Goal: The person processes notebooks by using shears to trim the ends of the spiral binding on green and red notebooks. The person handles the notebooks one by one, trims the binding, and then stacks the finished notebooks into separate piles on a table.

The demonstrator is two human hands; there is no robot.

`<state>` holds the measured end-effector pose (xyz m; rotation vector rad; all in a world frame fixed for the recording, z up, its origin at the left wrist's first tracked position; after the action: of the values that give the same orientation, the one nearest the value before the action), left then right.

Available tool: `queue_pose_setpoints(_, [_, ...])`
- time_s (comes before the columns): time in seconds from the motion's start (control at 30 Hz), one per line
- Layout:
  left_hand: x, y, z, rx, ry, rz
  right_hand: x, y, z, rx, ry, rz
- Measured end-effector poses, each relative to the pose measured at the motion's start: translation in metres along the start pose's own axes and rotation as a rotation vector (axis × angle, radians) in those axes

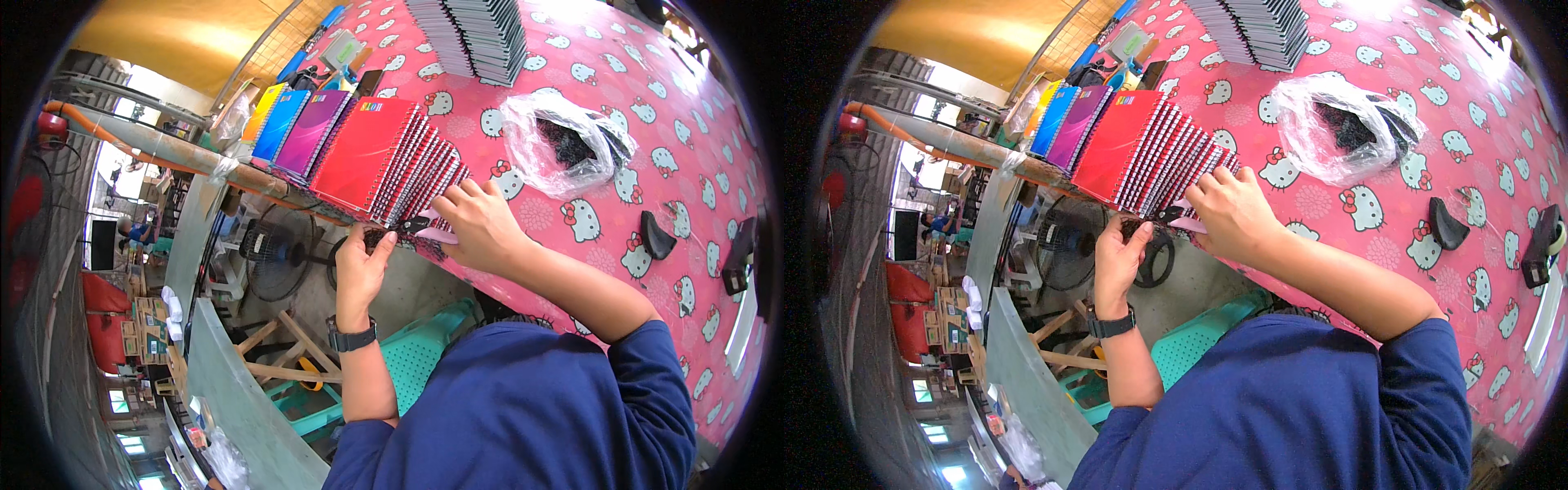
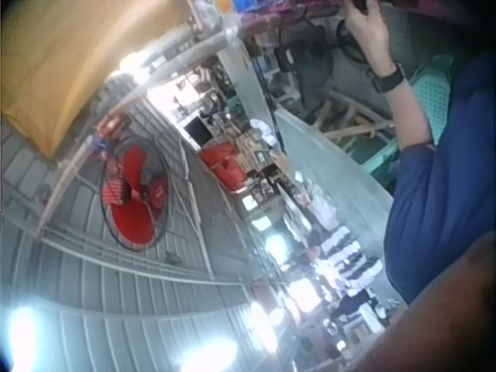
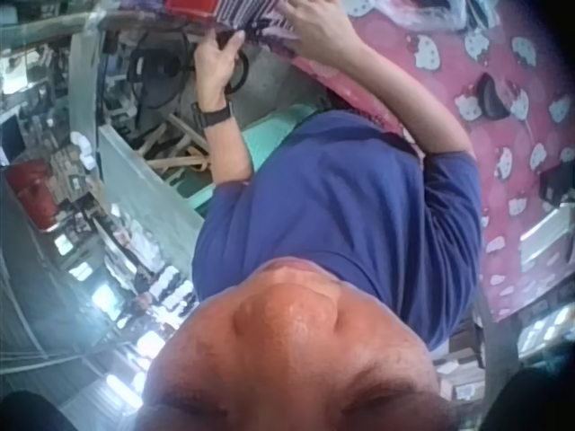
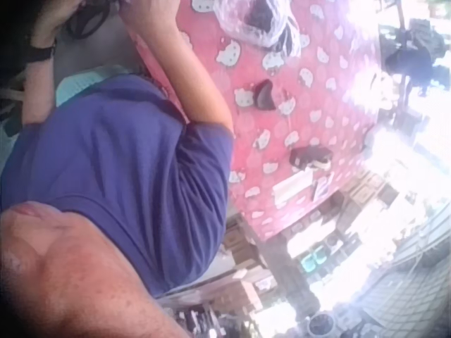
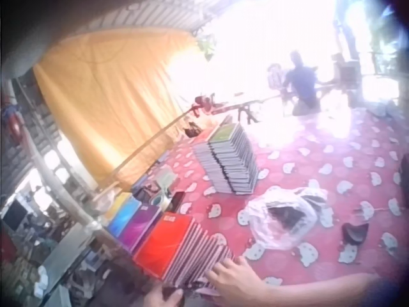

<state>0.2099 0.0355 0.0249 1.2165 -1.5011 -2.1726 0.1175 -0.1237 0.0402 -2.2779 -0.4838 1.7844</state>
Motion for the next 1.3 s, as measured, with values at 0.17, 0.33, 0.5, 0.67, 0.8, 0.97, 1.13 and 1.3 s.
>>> queue_pose_setpoints(0.17, [-0.001, 0.0, -0.001, -0.013, 0.007, -0.061, 0.014, 0.01, -0.005, -0.051, -0.084, -0.229])
queue_pose_setpoints(0.33, [-0.002, -0.002, 0.002, -0.018, 0.048, -0.122, 0.013, 0.012, -0.001, -0.036, -0.126, -0.256])
queue_pose_setpoints(0.5, [0.001, 0.006, 0.002, -0.006, 0.01, -0.168, 0.01, 0.013, 0.002, 0.032, -0.082, -0.059])
queue_pose_setpoints(0.67, [0.0, 0.017, 0.001, 0.036, 0.025, -0.242, 0.014, 0.016, -0.002, 0.018, -0.146, -0.077])
queue_pose_setpoints(0.8, [-0.001, 0.012, 0.001, 0.064, 0.045, -0.264, 0.01, 0.011, 0.001, -0.002, -0.081, -0.011])
queue_pose_setpoints(0.97, [-0.003, 0.012, 0.002, 0.04, 0.052, -0.254, 0.005, 0.01, 0.004, 0.027, -0.053, -0.035])
queue_pose_setpoints(1.13, [-0.002, 0.018, 0.0, 0.04, 0.044, -0.277, 0.007, 0.007, 0.001, 0.022, -0.06, 0.015])
queue_pose_setpoints(1.3, [0.001, 0.025, -0.003, 0.098, 0.014, -0.314, 0.023, 0.013, -0.007, 0.009, -0.191, -0.203])
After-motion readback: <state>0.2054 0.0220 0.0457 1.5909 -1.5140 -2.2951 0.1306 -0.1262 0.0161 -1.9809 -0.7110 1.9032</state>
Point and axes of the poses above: each hand's wrist, its own z-axis away from the middle knuckle, its own x-axis out of the palm, y = z × x, the point moved 7 cm from there along -z, towards the middle knuckle, and after that the axes turned 15 degrees about -y, right-handed, at the moved point
